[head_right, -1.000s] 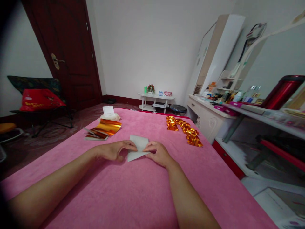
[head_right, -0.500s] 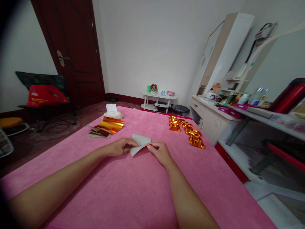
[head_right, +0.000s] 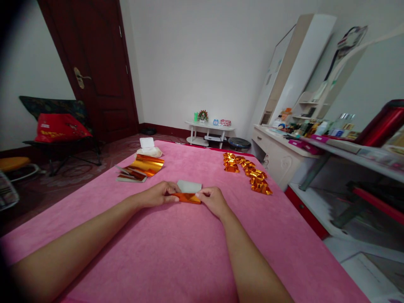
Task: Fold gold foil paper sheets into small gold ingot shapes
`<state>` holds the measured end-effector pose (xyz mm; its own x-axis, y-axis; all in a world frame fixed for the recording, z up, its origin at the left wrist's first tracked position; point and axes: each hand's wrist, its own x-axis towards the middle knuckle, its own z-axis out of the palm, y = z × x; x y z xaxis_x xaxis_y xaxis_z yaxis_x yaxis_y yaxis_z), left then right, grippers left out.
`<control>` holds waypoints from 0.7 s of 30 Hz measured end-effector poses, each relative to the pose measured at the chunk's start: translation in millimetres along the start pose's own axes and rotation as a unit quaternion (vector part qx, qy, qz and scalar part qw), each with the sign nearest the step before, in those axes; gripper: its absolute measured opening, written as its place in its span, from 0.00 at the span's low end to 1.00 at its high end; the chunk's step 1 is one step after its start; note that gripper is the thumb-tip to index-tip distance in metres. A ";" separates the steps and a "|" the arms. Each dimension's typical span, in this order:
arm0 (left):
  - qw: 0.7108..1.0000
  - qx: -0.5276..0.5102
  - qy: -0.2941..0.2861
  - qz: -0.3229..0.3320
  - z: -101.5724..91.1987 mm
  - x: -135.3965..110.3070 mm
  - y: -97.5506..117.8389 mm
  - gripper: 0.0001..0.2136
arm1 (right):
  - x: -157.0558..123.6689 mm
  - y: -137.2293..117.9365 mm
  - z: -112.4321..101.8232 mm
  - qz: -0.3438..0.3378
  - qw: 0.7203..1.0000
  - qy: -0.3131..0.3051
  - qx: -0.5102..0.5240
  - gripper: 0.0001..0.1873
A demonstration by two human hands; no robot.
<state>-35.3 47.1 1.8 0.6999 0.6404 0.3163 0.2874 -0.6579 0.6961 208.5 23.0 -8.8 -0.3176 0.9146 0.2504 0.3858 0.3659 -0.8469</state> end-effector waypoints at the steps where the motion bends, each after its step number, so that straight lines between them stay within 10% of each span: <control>1: 1.000 0.003 0.008 -0.008 1.2 0.6 -2.2 0.15 | 0.6 0.4 1.3 0.002 1.000 0.018 -0.022 0.13; 12: 0.968 0.123 0.158 -0.150 15.5 2.1 -23.5 0.11 | 4.2 3.8 21.1 0.020 0.954 0.178 -0.242 0.06; 21: 0.978 0.010 0.158 -0.137 16.0 2.1 -19.2 0.11 | 4.6 9.2 21.5 0.048 0.984 0.163 -0.054 0.07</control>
<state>-28.9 54.8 -21.3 0.3598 0.8818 0.3050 0.4504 -0.4504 0.7709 191.9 26.9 -25.5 0.0117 0.9460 0.3240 0.4960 0.2759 -0.8234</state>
